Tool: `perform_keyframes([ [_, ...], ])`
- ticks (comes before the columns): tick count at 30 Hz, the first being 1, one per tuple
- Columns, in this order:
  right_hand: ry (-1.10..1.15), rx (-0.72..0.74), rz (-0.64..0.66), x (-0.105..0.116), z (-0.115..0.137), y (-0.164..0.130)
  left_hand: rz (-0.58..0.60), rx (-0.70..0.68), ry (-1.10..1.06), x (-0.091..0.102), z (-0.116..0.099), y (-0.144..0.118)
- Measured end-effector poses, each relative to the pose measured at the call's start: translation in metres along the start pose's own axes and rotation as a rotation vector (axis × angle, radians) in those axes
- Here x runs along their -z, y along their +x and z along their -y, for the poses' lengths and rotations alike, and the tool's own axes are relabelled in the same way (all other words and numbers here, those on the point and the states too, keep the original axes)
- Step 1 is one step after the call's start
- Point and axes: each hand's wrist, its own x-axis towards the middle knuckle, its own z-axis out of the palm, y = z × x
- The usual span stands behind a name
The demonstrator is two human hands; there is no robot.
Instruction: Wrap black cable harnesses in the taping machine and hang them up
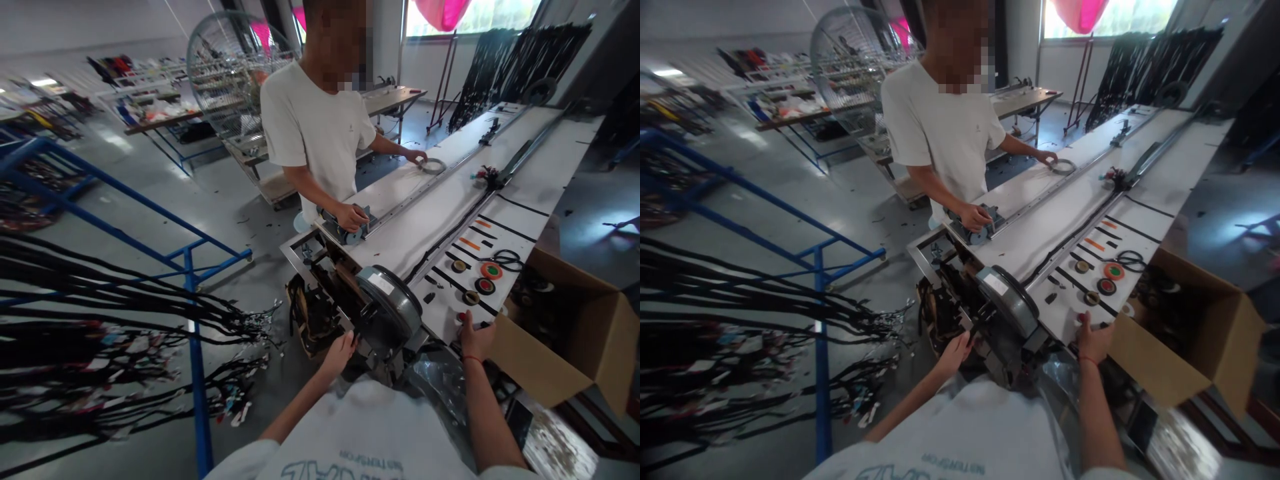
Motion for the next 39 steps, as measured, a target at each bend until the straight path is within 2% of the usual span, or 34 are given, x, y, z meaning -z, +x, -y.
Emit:
perform_keyframes([
  [4,-0.014,-0.035,-0.041,0.000,0.002,-0.001,0.010,-0.017,-0.013,0.003,-0.001,0.003],
  [10,0.001,0.003,-0.047,-0.002,-0.002,0.002,0.002,-0.004,-0.003,0.003,-0.005,0.000],
  [19,-0.011,0.032,-0.071,-0.005,-0.006,0.003,0.014,-0.077,0.084,0.006,-0.011,-0.003],
  [24,-0.003,0.037,-0.072,-0.005,-0.004,0.002,0.006,-0.071,0.125,0.007,-0.014,-0.004],
  [33,-0.030,0.008,-0.049,-0.001,0.003,-0.001,0.002,-0.047,0.062,0.006,-0.013,-0.005],
  [39,-0.016,0.000,-0.063,-0.003,-0.001,0.001,0.001,-0.052,0.067,0.006,-0.012,-0.005],
])
